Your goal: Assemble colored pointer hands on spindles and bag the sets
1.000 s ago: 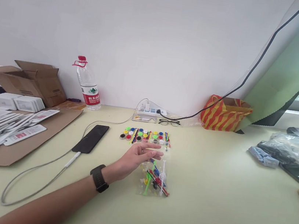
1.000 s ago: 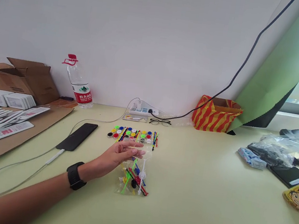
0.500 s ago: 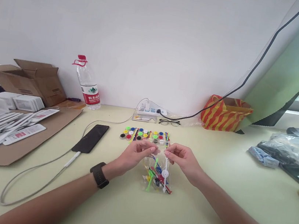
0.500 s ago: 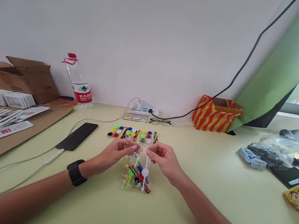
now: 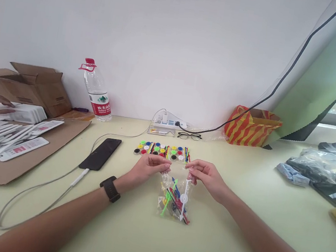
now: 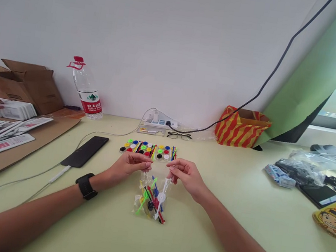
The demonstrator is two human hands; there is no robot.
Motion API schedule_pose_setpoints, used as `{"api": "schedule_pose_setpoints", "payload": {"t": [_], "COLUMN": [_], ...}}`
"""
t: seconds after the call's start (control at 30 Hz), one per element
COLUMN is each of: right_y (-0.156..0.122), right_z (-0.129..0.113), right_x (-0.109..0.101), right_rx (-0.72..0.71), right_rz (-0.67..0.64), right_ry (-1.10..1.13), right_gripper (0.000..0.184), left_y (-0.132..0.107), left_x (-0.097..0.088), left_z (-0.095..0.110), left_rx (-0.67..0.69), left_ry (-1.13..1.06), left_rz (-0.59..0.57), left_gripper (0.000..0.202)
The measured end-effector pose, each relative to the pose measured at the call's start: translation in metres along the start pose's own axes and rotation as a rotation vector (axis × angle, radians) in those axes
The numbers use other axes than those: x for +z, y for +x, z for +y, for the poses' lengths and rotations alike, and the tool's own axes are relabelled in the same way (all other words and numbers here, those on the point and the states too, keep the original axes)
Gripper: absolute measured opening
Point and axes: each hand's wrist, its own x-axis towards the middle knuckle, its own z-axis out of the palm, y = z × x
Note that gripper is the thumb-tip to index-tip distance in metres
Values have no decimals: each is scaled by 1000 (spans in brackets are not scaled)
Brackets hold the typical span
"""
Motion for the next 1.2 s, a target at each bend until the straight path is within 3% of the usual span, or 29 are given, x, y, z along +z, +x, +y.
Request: {"api": "schedule_pose_setpoints", "payload": {"t": [0.2,0.33,0.5,0.67,0.83,1.0,1.2], "right_y": [1,2,-1,-3,-3,-1,2], "right_z": [6,8,5,3,0,-1,-1], "right_x": [0,1,7,13,14,15,19], "right_rx": [5,-65,-176,-235,-161,-43,-94], "right_rz": [42,32,75,120,77,38,39], "right_ry": [135,144,-64,-250,-89,-114,-120], "right_gripper": [22,20,32,25,40,39,36], "left_y": [-3,-5,-5,-5,-6,-9,-11], "left_x": [1,1,2,6,6,10,20], "left_z": [2,2,4,6,5,7,8], "left_rx": [-4,-19,-3,-4,-10,5,-22], "left_ry": [-82,-129,-127,-46,-89,-78,-55], "left_rz": [2,26,78,161,121,64,41], "left_gripper": [21,14,23,26,39,41,35]}}
